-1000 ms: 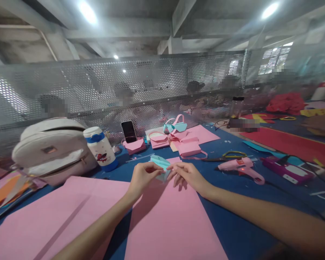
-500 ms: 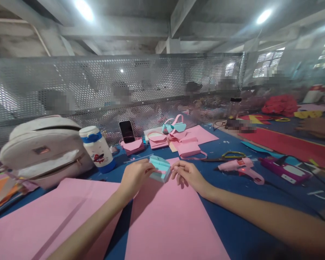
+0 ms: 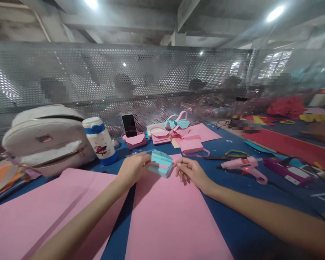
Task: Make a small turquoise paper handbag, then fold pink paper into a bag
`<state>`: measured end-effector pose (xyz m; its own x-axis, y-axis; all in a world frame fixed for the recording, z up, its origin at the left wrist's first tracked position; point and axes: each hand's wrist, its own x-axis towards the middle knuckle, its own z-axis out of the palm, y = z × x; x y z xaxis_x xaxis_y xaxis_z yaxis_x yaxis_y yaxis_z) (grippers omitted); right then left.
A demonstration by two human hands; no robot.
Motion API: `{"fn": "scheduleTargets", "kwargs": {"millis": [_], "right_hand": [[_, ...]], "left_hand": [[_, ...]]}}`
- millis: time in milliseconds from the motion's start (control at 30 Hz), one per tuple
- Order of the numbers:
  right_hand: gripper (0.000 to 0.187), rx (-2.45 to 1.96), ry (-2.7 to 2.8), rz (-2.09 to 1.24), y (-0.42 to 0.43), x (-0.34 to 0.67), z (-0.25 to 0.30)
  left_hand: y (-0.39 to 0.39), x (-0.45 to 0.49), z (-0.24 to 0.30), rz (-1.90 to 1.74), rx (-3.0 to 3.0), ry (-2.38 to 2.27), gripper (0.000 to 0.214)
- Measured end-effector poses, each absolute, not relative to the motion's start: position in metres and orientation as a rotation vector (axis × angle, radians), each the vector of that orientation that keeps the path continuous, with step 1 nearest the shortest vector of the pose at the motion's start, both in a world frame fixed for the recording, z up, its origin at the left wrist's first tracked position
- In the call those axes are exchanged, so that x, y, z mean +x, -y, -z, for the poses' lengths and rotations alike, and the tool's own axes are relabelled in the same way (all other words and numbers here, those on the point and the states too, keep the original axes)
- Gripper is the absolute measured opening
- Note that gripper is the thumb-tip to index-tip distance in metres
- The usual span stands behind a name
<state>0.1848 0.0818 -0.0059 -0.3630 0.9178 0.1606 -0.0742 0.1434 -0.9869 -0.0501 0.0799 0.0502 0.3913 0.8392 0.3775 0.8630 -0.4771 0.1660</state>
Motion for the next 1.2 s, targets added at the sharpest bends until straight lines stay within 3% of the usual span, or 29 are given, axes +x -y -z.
{"fn": "scheduleTargets", "kwargs": {"millis": [200, 367, 633, 967, 1200], "right_hand": [[0.032, -0.841, 1.512, -1.38, -0.082, 0.185, 0.006], [0.033, -0.834, 1.519, -1.382, -0.083, 0.185, 0.008], [0.033, -0.832, 1.525, -1.379, -0.084, 0.185, 0.01], [0.035, -0.822, 1.534, -1.378, -0.085, 0.185, 0.012], [0.032, -0.821, 1.544, -1.374, -0.084, 0.186, 0.012]], "left_hand": [[-0.083, -0.052, -0.045, 0.809, -2.597, 1.652, 0.02], [-0.09, -0.055, -0.04, 1.032, -2.711, 1.704, 0.035], [-0.098, -0.06, -0.035, 1.306, -2.936, 1.838, 0.029], [-0.099, -0.076, -0.05, 1.073, -2.781, 1.825, 0.005], [-0.105, -0.091, -0.053, 0.899, -2.64, 1.721, 0.017]]}}
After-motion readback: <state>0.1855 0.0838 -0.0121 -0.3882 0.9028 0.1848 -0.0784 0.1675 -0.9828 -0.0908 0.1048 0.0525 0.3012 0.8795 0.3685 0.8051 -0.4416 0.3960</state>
